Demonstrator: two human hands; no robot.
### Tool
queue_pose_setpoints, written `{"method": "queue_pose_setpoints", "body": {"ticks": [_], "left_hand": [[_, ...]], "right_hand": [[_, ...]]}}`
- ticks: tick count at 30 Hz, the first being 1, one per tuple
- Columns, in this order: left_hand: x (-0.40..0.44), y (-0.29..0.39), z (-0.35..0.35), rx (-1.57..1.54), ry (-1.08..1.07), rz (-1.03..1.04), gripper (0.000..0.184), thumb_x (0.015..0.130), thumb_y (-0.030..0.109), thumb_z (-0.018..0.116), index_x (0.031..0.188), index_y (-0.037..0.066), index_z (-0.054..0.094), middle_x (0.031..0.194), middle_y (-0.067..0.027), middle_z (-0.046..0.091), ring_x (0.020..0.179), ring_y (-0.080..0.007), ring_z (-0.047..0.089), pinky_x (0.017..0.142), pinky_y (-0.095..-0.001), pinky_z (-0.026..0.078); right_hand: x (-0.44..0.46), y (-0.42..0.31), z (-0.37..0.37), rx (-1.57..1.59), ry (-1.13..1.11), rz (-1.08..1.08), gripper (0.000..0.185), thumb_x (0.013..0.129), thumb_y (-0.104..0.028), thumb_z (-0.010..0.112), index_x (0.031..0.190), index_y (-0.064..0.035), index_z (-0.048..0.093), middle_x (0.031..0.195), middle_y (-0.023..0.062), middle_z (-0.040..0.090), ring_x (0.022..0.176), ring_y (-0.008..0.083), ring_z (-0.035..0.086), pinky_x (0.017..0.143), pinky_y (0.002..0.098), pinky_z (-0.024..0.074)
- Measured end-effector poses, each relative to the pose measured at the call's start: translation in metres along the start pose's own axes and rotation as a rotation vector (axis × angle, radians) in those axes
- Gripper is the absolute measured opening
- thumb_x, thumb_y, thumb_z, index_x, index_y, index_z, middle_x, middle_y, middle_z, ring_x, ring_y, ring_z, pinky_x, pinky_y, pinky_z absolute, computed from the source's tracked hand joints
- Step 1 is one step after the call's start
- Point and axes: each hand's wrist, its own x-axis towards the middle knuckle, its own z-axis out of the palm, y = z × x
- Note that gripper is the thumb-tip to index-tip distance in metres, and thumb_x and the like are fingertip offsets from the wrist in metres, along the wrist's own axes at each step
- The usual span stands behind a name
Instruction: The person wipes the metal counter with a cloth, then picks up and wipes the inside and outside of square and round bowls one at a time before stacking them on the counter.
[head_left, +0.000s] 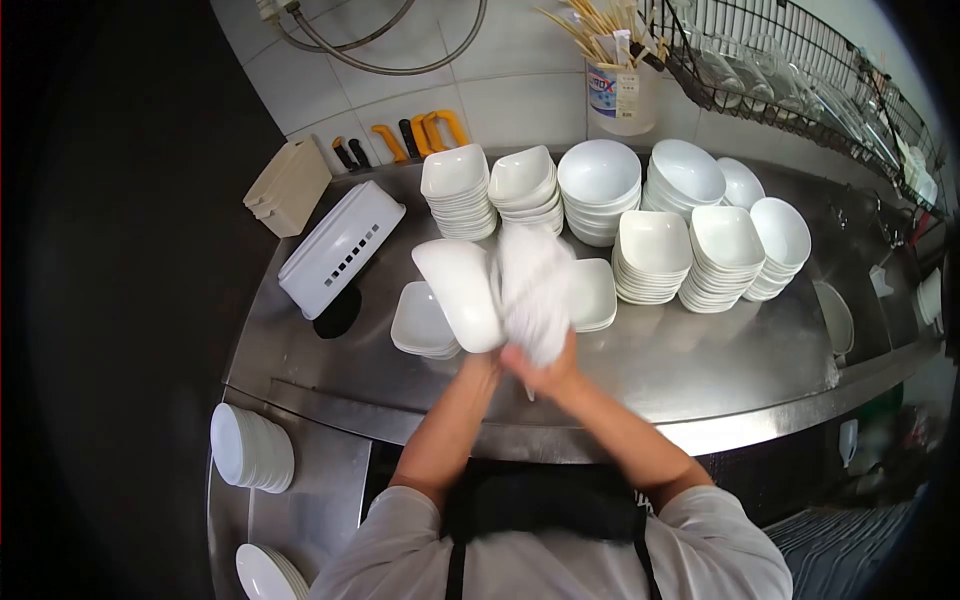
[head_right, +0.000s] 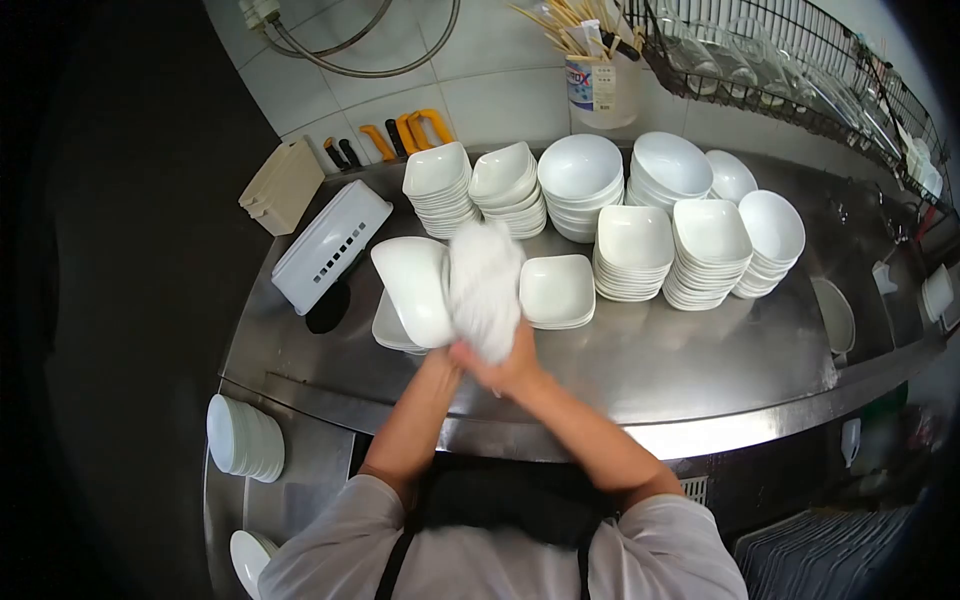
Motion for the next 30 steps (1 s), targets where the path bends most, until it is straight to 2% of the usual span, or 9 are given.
{"method": "queue_pose_setpoints", "body": {"ticks": [1,2,5,9,10,13,15,20,30], "left_hand": [[-0.002,0.002,-0.006,-0.003,-0.002,-0.011,0.04,0.093,0.019,0.064,0.126,-0.001,0.052,0.113,-0.0108,0.065,0.1,-0.026,0.064,0.089,-0.0389,0.051],[-0.004,0.005,-0.011,0.005,-0.027,-0.022,0.04,0.093,0.019,0.064,0.126,-0.001,0.053,0.112,-0.0108,0.065,0.1,-0.0261,0.064,0.089,-0.039,0.051],[-0.016,0.008,-0.017,-0.001,-0.111,-0.077,0.039,0.094,0.02,0.064,0.125,-0.001,0.053,0.112,-0.0109,0.065,0.1,-0.0264,0.065,0.089,-0.0392,0.051],[-0.017,0.013,0.001,0.114,-0.039,0.016,0.039,0.094,0.022,0.064,0.124,-0.001,0.054,0.111,-0.011,0.066,0.1,-0.0267,0.065,0.089,-0.0394,0.051],[-0.012,0.018,0.003,0.19,0.056,0.087,0.039,0.094,0.022,0.064,0.124,-0.001,0.054,0.11,-0.011,0.066,0.1,-0.0268,0.065,0.089,-0.0395,0.051],[0.014,0.058,-0.004,0.219,0.409,0.15,0.038,0.094,0.024,0.065,0.121,-0.002,0.056,0.108,-0.0112,0.067,0.098,-0.0271,0.065,0.087,-0.04,0.052],[0.025,0.084,-0.03,0.906,0.631,0.153,0.032,0.096,0.022,0.06,0.115,-0.004,0.057,0.103,-0.0158,0.068,0.092,-0.031,0.067,0.082,-0.042,0.051],[0.021,0.141,-0.132,1.662,0.591,-0.046,0.032,0.1,0.029,0.051,0.108,-0.001,0.059,0.106,-0.0263,0.067,0.098,-0.045,0.064,0.084,-0.0504,0.05],[0.03,0.126,-0.164,1.972,0.263,-0.45,0.043,0.101,0.04,0.044,0.115,0.002,0.06,0.115,-0.027,0.063,0.11,-0.041,0.061,0.091,-0.0507,0.048]], "right_hand": [[-0.01,-0.003,0.003,-0.163,0.027,-0.293,0.074,0.075,-0.031,0.082,0.132,0.0038,0.051,0.135,0.0227,0.055,0.124,0.0361,0.054,0.105,0.0482,0.0419],[-0.014,-0.019,0.008,-0.223,-0.005,-0.251,0.071,0.073,-0.032,0.082,0.129,0.0032,0.054,0.147,0.024,0.043,0.136,0.0429,0.039,0.112,0.0516,0.0317],[0.025,-0.049,-0.009,-0.306,-0.125,-0.557,0.063,0.073,-0.035,0.081,0.12,0.0026,0.062,0.147,0.0251,0.042,0.135,0.045,0.04,0.11,0.0528,0.0343],[0.045,-0.046,-0.012,0.45,-0.056,0.337,0.036,0.091,-0.029,0.068,0.112,0.0011,0.067,0.121,0.0138,0.064,0.111,0.0229,0.06,0.093,0.0378,0.0479],[0.039,-0.028,-0.003,0.449,0.045,0.292,0.033,0.096,-0.026,0.064,0.115,0.0014,0.064,0.103,0.0066,0.069,0.094,0.0124,0.062,0.083,0.0295,0.05],[0.006,0.006,0.013,0.382,0.175,0.33,0.036,0.095,-0.03,0.067,0.115,0.0003,0.064,0.098,0.0063,0.069,0.088,0.0121,0.063,0.078,0.0289,0.0506],[-0.01,0.006,0.002,0.427,0.108,0.493,0.033,0.094,-0.031,0.067,0.11,-0.0019,0.065,0.094,0.0047,0.068,0.086,0.0116,0.062,0.076,0.0282,0.0498],[-0.009,-0.006,-0.05,0.446,0.352,0.473,0.039,0.097,-0.031,0.064,0.123,-0.0026,0.058,0.109,0.0062,0.065,0.096,0.0139,0.061,0.081,0.0287,0.0501],[-0.018,0.004,-0.101,0.538,0.546,0.415,0.062,0.101,-0.045,0.051,0.145,-0.003,0.039,0.138,0.0105,0.053,0.124,0.022,0.053,0.104,0.0362,0.0422]]}}
